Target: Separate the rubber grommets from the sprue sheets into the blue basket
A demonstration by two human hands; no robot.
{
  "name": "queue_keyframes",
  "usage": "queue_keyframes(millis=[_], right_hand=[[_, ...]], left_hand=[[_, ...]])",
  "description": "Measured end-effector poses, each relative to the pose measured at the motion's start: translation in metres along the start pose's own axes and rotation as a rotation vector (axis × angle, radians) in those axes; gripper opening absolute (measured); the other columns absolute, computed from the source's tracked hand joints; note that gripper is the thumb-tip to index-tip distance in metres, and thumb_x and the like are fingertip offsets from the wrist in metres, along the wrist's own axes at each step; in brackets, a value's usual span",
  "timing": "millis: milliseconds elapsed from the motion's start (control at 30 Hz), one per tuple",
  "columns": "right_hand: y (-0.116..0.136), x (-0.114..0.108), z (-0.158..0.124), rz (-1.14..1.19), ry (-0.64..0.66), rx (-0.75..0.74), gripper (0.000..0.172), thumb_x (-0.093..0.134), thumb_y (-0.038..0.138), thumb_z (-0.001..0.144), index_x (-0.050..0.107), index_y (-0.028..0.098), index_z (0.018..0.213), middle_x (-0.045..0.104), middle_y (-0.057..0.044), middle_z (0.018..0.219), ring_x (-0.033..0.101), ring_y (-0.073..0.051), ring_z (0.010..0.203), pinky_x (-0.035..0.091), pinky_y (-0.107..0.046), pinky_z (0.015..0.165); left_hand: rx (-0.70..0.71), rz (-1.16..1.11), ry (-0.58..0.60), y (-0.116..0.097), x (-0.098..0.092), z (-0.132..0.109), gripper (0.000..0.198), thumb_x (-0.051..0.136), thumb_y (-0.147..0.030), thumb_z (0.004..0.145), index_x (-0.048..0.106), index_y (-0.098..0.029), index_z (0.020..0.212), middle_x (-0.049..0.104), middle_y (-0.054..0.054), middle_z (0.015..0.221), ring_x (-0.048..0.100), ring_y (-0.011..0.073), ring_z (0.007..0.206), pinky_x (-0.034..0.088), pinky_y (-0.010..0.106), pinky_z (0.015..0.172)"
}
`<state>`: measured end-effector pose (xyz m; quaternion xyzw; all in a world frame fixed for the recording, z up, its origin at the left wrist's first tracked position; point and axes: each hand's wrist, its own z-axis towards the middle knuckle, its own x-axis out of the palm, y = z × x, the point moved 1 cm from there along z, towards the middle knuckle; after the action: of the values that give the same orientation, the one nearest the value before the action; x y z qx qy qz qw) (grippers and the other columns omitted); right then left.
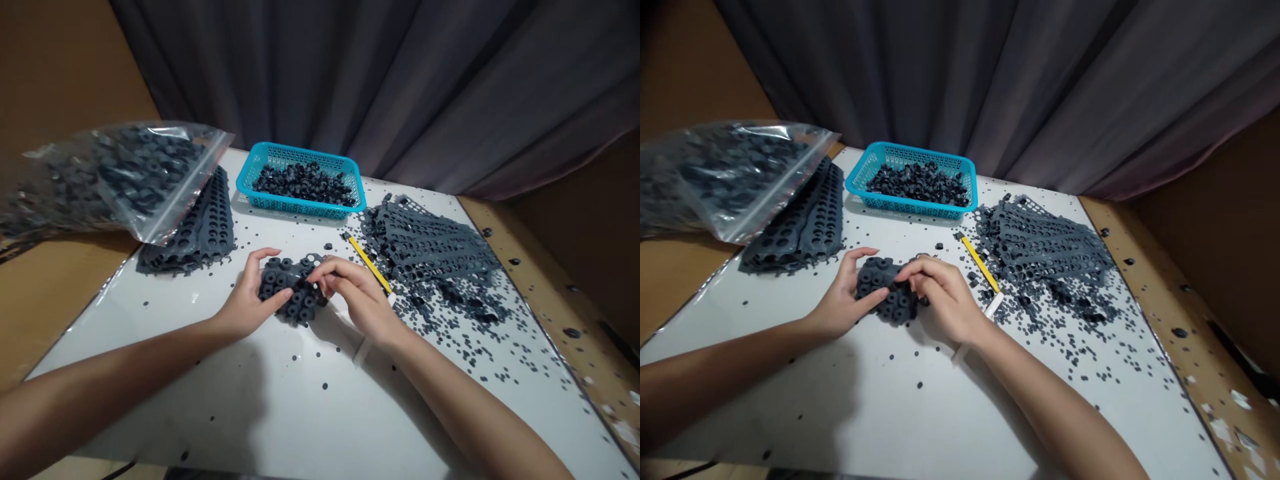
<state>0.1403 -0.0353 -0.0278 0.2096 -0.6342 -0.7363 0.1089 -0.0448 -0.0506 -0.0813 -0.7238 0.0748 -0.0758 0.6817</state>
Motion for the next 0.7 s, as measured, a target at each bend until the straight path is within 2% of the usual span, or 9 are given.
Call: queue_keyframes(millis=[100, 167, 200, 267, 333, 400, 467, 600, 700], right_hand=[[0.005, 0.009, -0.003, -0.373, 0.057, -0.174, 0.013, 0.044, 0.018, 0.082, 0.057, 0.017, 0.084, 0.052, -0.004, 0.076, 0.046, -0.016, 0.072, 0.037, -0.03, 0.066], [0.002, 0.012, -0.004, -0.469, 0.095, -0.227, 0.008, 0.051, 0.023, 0.079, 0.054, 0.018, 0.084, 0.049, -0.003, 0.075, 0.044, -0.016, 0.071, 0.036, -0.03, 0.066], [0.0, 0.012, -0.004, -0.454, 0.111, -0.214, 0.011, 0.055, 0.026, 0.077, 0.054, 0.018, 0.085, 0.048, -0.002, 0.075, 0.043, -0.016, 0.071, 0.036, -0.03, 0.066], [-0.006, 0.011, -0.003, -0.252, 0.138, -0.108, 0.017, 0.057, 0.029, 0.075, 0.054, 0.019, 0.088, 0.045, -0.002, 0.075, 0.042, -0.015, 0.07, 0.036, -0.029, 0.064], [-0.013, 0.009, 0.0, 0.126, 0.151, 0.068, 0.017, 0.051, 0.029, 0.077, 0.056, 0.018, 0.09, 0.043, -0.001, 0.073, 0.04, -0.014, 0.066, 0.037, -0.027, 0.061], [-0.019, 0.006, 0.004, 0.512, 0.125, 0.245, 0.021, 0.042, 0.024, 0.079, 0.057, 0.016, 0.09, 0.041, -0.001, 0.069, 0.039, -0.012, 0.06, 0.038, -0.025, 0.058], [-0.023, 0.003, 0.008, 0.764, 0.07, 0.387, 0.025, 0.037, 0.02, 0.081, 0.059, 0.014, 0.093, 0.043, -0.002, 0.069, 0.041, -0.011, 0.059, 0.04, -0.023, 0.057], [-0.025, 0.0, 0.011, 0.977, -0.008, 0.538, 0.03, 0.032, 0.024, 0.09, 0.058, 0.013, 0.101, 0.053, -0.004, 0.079, 0.046, -0.009, 0.061, 0.044, -0.019, 0.057], [-0.025, 0.0, 0.011, 1.019, -0.028, 0.564, 0.032, 0.032, 0.028, 0.094, 0.059, 0.013, 0.101, 0.057, -0.004, 0.082, 0.048, -0.008, 0.062, 0.045, -0.017, 0.059]], left_hand=[[-0.005, 0.033, 0.021, -0.002, 0.003, -0.004, 0.053, 0.06, -0.024, 0.078, 0.03, -0.026, 0.121, 0.057, 0.0, 0.083, 0.057, 0.0125, 0.073, 0.046, 0.027, 0.069], [-0.019, 0.017, 0.024, -0.002, 0.003, -0.004, 0.052, 0.06, -0.025, 0.078, 0.031, -0.026, 0.121, 0.057, -0.001, 0.081, 0.056, 0.0118, 0.071, 0.045, 0.025, 0.068], [-0.026, -0.001, 0.022, -0.002, 0.003, -0.004, 0.052, 0.06, -0.026, 0.078, 0.031, -0.026, 0.12, 0.057, -0.001, 0.081, 0.056, 0.0119, 0.071, 0.045, 0.025, 0.067], [-0.039, -0.052, 0.015, -0.001, 0.001, -0.002, 0.052, 0.061, -0.028, 0.078, 0.03, -0.026, 0.12, 0.057, -0.001, 0.082, 0.057, 0.0125, 0.071, 0.046, 0.025, 0.067], [-0.054, -0.102, 0.014, 0.001, -0.001, 0.001, 0.054, 0.062, -0.031, 0.078, 0.03, -0.025, 0.121, 0.058, 0.0, 0.084, 0.057, 0.0133, 0.073, 0.047, 0.026, 0.068], [-0.07, -0.13, 0.014, 0.002, -0.003, 0.002, 0.055, 0.061, -0.032, 0.078, 0.03, -0.025, 0.122, 0.058, 0.001, 0.086, 0.058, 0.0142, 0.077, 0.048, 0.027, 0.07], [-0.078, -0.142, 0.036, 0.002, -0.005, 0.002, 0.058, 0.063, -0.032, 0.076, 0.029, -0.026, 0.123, 0.058, 0.002, 0.09, 0.058, 0.0155, 0.081, 0.048, 0.028, 0.072], [-0.046, -0.152, 0.135, -0.001, -0.004, 0.0, 0.078, 0.07, -0.025, 0.068, 0.021, -0.028, 0.129, 0.058, 0.004, 0.098, 0.059, 0.0168, 0.085, 0.048, 0.03, 0.075], [-0.048, -0.07, 0.128, -0.003, -0.002, 0.0, 0.082, 0.069, -0.019, 0.066, 0.019, -0.028, 0.131, 0.058, 0.005, 0.099, 0.059, 0.0167, 0.083, 0.048, 0.03, 0.074]])
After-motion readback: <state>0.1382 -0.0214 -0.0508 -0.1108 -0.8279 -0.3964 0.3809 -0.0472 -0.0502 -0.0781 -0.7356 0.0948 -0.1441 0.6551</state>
